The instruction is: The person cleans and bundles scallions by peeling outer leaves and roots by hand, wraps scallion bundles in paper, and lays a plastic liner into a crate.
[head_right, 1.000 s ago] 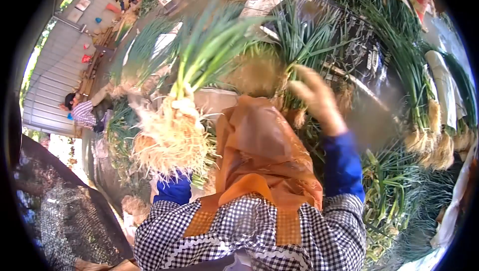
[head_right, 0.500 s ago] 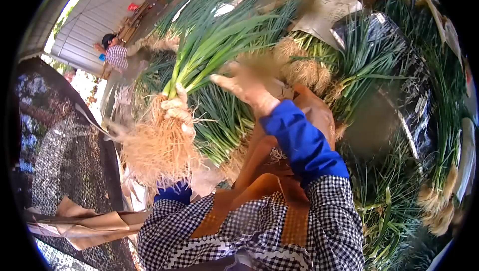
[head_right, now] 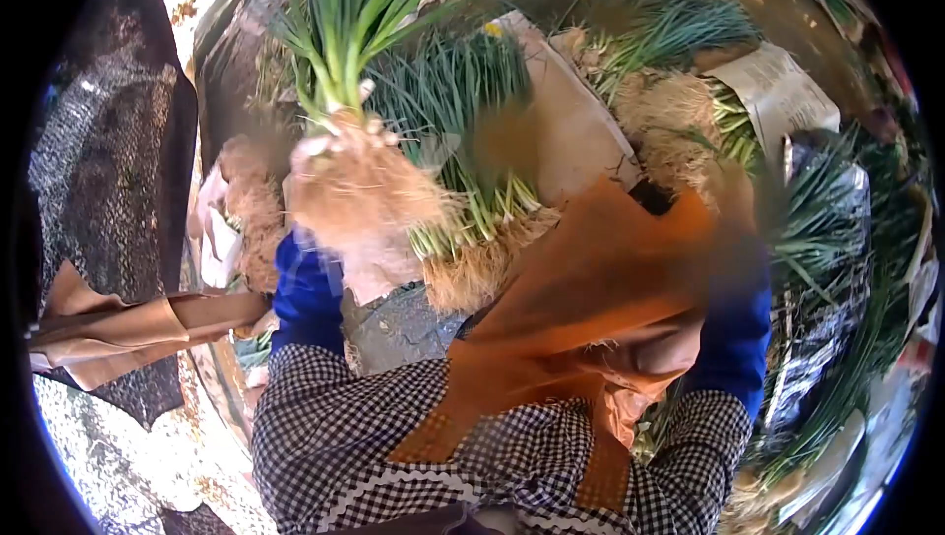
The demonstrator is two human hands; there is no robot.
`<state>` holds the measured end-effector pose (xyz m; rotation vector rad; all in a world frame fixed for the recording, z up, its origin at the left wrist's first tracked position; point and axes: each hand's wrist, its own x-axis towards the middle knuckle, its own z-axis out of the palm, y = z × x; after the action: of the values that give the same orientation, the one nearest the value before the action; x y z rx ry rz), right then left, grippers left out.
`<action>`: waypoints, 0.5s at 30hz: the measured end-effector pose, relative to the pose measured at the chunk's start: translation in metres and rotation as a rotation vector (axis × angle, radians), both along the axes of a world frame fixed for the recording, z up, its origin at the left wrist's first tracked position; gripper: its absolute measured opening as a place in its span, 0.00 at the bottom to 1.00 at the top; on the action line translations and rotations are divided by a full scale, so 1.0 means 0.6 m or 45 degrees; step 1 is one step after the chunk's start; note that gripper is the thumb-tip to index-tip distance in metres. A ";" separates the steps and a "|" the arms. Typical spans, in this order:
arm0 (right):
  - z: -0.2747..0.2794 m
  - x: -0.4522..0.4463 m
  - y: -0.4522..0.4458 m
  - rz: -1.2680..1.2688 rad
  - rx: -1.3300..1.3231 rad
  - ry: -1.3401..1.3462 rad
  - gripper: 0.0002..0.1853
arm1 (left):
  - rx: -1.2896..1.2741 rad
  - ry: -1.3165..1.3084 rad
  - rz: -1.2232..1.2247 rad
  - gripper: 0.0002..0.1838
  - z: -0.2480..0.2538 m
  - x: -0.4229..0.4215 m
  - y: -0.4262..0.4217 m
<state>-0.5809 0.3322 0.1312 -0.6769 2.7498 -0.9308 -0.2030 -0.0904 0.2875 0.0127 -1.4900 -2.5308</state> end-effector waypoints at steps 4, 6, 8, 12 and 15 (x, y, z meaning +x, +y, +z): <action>0.009 0.023 -0.023 0.069 -0.246 -0.456 0.15 | 0.061 -0.404 0.362 0.32 -0.112 0.048 0.026; 0.019 0.034 -0.055 -0.010 -0.526 -0.852 0.14 | 0.108 -0.787 0.378 0.26 -0.264 0.086 0.020; 0.076 0.068 -0.125 0.584 0.517 -0.295 0.14 | 0.129 -0.737 0.406 0.17 -0.340 0.109 0.074; 0.058 0.093 -0.237 0.806 0.789 -0.233 0.19 | 0.184 -0.819 0.402 0.12 -0.547 0.195 0.117; -0.041 0.060 -0.299 0.739 0.561 -0.320 0.21 | -0.612 -0.804 0.394 0.13 -0.537 0.222 0.109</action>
<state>-0.5450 0.1529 0.1067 -1.0881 2.2164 -0.2516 -0.0698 -0.0250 -0.0347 0.9590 -2.0789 -1.9466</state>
